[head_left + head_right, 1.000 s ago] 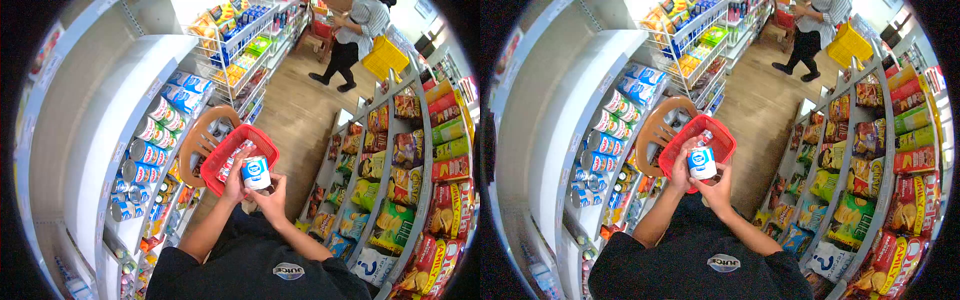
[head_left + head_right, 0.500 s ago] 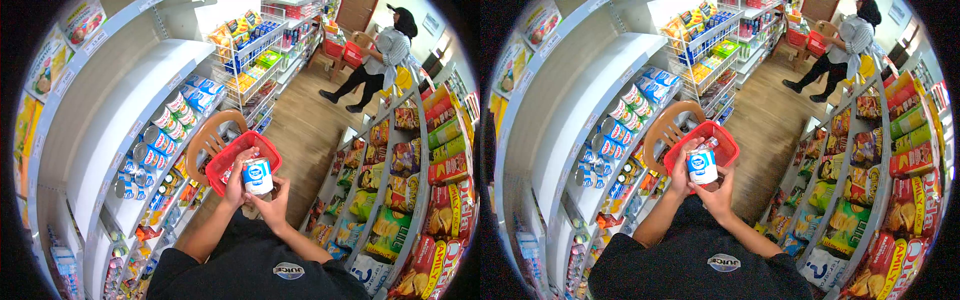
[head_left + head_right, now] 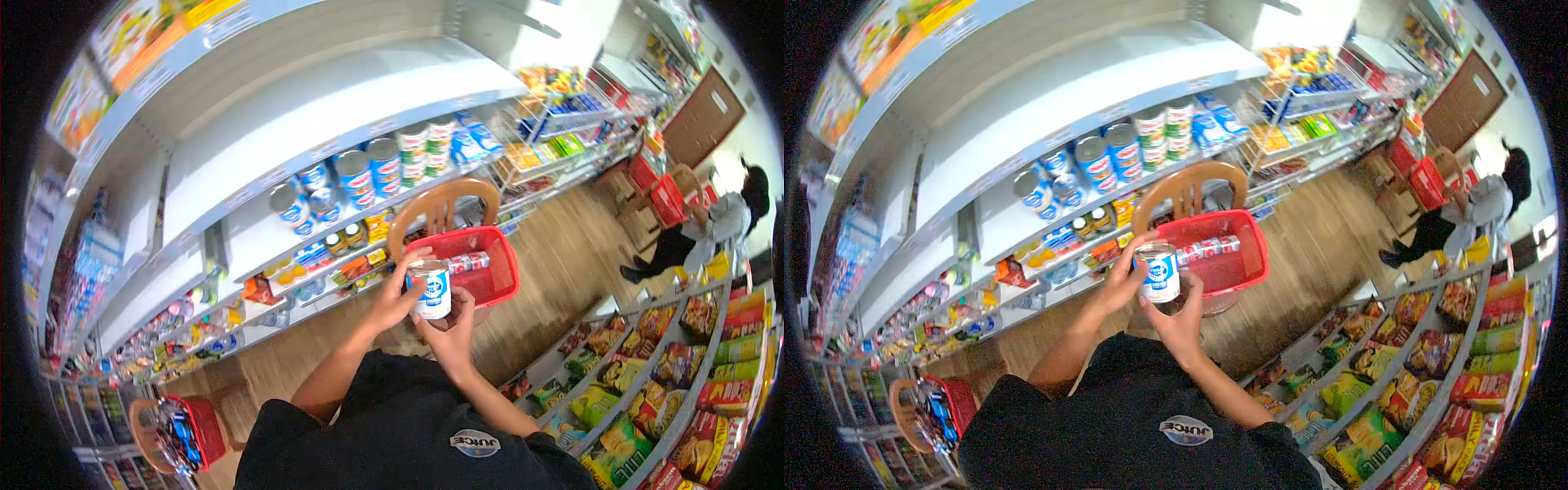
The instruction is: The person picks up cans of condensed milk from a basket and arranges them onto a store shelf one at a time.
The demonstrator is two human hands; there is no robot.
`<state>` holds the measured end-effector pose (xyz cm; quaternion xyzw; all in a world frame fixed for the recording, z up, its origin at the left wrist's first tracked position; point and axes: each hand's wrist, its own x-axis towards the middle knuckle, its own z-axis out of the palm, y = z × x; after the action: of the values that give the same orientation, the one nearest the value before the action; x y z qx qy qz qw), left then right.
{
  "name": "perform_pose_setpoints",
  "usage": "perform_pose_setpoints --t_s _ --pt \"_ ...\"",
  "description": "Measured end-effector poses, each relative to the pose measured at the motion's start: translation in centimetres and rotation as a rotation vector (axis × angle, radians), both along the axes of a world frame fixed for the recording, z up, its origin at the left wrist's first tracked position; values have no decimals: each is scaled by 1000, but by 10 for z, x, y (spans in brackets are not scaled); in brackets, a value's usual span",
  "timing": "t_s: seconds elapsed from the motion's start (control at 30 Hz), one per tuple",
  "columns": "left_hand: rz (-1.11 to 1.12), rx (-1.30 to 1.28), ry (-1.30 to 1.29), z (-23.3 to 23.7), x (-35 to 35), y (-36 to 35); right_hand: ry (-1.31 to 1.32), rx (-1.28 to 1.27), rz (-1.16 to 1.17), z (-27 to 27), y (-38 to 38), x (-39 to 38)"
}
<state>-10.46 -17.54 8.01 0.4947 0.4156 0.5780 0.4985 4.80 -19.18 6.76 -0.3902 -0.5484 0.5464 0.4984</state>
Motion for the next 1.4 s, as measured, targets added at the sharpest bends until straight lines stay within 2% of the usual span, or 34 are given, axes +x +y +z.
perform_pose_setpoints --t_s 0.03,0.1,0.17,0.23,0.37,0.4,0.43,0.5,0.53,0.57,0.63,0.7,0.77,0.8,0.9,0.97,1.07,1.3,1.4 --pt "22 3 -1 2 -17 -12 -26 8 19 -6 -5 -12" --pt "54 -98 240 9 -49 -34 -93 24 79 -16 -14 -37" --pt "100 -100 179 -1 -80 -53 -151 35 117 -24 -24 -68" --pt "231 -39 358 -1 -107 -71 -243 143 173 -31 -30 -98" --pt "319 8 437 10 -147 -93 -354 240 191 -28 -35 -146" --pt "336 23 549 18 -155 -95 -394 276 141 -31 -35 -158" --pt "336 22 552 25 -163 -93 -391 275 141 -29 -30 -167" --pt "310 76 583 36 -175 -80 -348 487 67 -27 -13 -183" --pt "337 125 696 38 -182 -69 -338 506 21 -27 -1 -192" --pt "338 127 698 40 -190 -56 -335 507 21 -27 10 -201" --pt "356 288 1062 50 -203 -30 -281 567 -76 -14 30 -216" --pt "357 277 1139 58 -212 -5 -277 601 -67 -8 52 -229" --pt "344 241 1285 61 -217 17 -216 702 -170 -22 76 -246" --pt "337 248 1302 60 -220 28 -193 593 -156 -20 83 -254" --pt "375 198 1393 54 -223 52 -256 639 -254 -38 111 -272" --pt "390 200 1436 44 -227 66 -178 578 -201 -48 122 -278" --pt "355 105 1459 36 -233 77 -241 482 -159 -67 132 -285" --pt "335 -87 1453 48 -238 93 -198 422 -51 -67 148 -292" --pt "328 -171 1497 53 -239 94 -220 489 -117 -58 150 -293"
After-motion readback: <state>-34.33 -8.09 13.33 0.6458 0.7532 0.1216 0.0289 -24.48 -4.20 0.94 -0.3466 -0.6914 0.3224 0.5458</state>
